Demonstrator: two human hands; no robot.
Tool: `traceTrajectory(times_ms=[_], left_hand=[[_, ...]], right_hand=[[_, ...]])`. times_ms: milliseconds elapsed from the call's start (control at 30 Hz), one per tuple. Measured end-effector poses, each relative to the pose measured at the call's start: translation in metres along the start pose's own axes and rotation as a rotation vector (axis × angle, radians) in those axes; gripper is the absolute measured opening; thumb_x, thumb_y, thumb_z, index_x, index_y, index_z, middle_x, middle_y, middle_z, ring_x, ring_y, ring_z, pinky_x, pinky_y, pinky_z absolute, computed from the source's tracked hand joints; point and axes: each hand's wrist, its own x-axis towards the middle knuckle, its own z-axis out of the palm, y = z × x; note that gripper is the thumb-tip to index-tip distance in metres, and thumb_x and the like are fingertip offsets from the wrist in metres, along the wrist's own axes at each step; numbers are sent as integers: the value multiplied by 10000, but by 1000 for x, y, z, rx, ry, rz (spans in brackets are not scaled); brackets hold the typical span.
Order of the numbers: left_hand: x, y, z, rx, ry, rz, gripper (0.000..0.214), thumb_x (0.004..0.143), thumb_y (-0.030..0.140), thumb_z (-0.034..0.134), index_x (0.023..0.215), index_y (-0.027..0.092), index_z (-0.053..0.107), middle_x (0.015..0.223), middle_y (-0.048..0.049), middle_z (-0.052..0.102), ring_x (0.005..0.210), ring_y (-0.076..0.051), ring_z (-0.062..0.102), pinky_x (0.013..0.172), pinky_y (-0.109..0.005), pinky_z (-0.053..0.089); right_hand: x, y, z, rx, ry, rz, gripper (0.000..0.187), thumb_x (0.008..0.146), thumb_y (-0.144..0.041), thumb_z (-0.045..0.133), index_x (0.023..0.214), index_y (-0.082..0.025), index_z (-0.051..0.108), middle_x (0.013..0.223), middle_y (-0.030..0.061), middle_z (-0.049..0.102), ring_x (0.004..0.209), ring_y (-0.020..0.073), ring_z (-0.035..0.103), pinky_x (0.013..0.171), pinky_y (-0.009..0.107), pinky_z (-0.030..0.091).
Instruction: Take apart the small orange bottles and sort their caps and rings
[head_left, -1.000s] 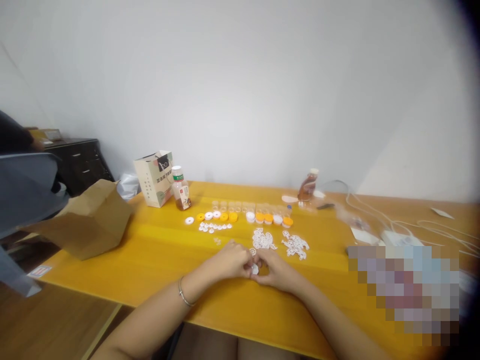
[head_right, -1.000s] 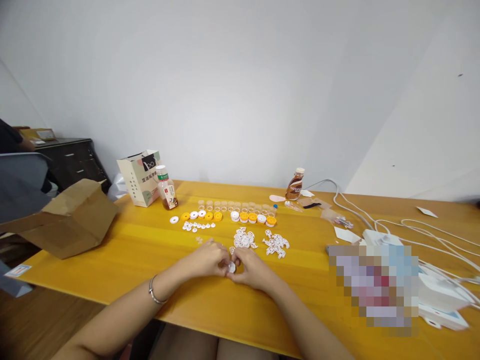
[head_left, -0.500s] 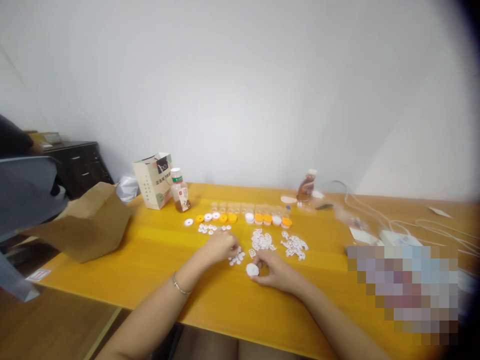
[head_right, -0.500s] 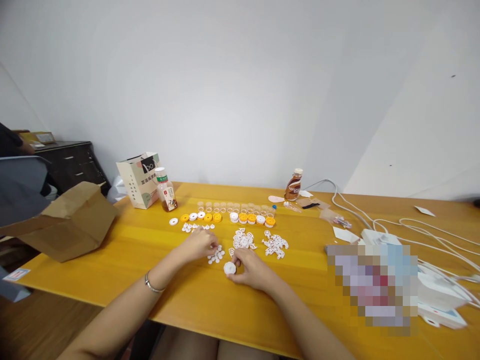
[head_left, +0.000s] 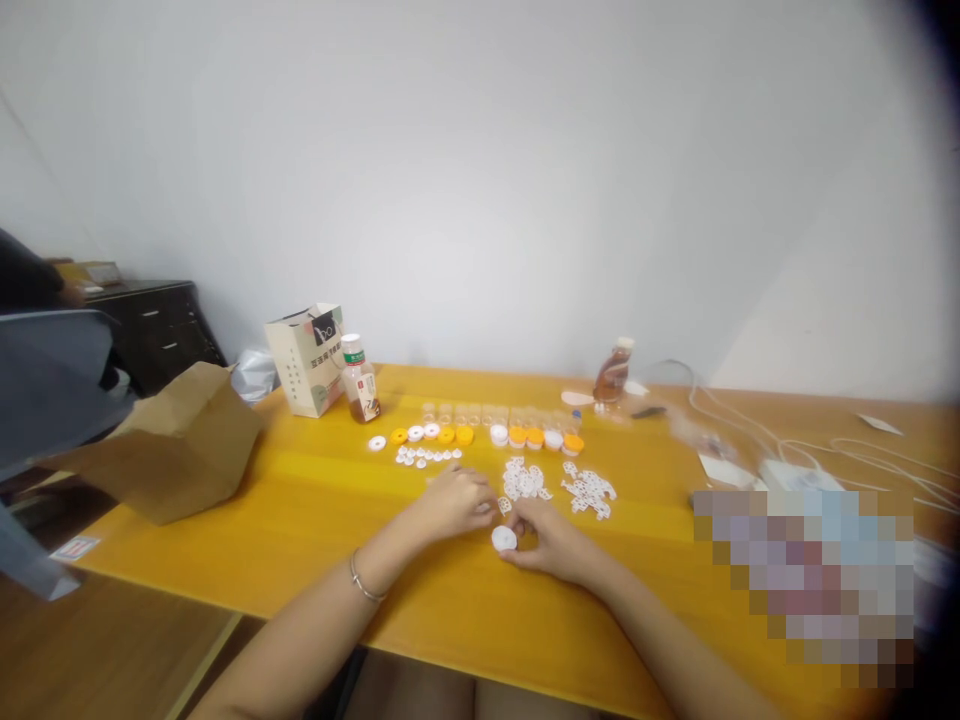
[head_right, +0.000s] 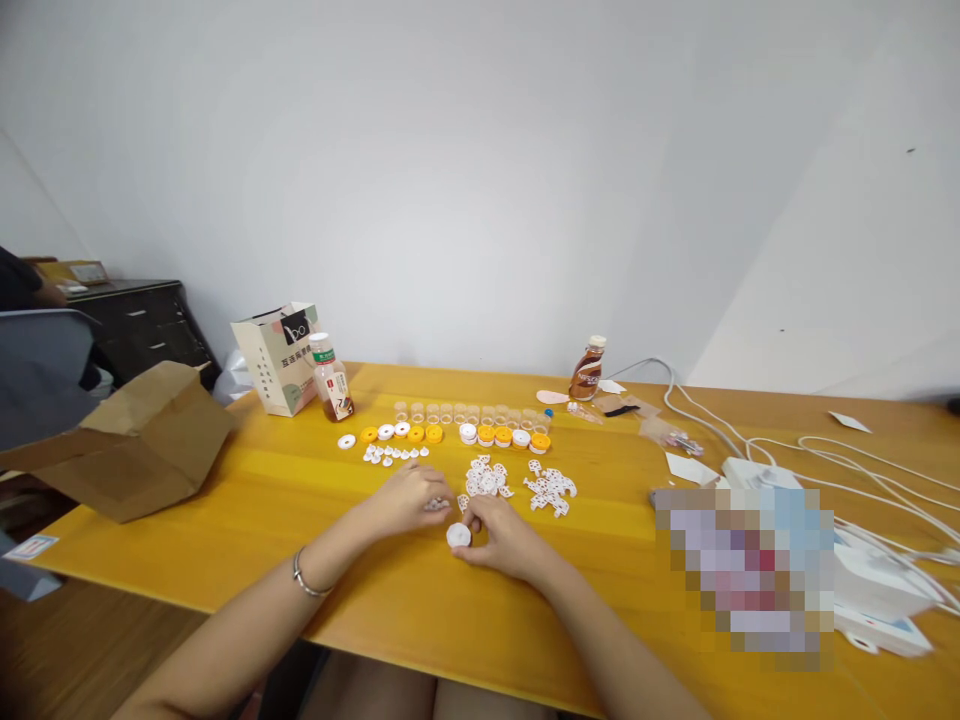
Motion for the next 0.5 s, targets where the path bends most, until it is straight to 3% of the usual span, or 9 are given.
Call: traceTrajectory(times_ms=[167,500], left_hand=[[-1,10,7,-171,-51,203,101,776,273,570,845,208,605,912,0,627,840,-142,565,790,-254,345],[0,11,17,-125,-53,178,121,821,244,524,877,207,624,921,-33,616,869,-157,561,804,-283,357]], right_hand=[[1,1,2,-4,24,-33,129,657,-218,622,696,-194,501,706,-9,544,672,140,491,632,253,391],[3,-1,3,3,25,-22,196,635,-259,655,658,-193,472,677,-26,531,652,131,481,614,242,387]])
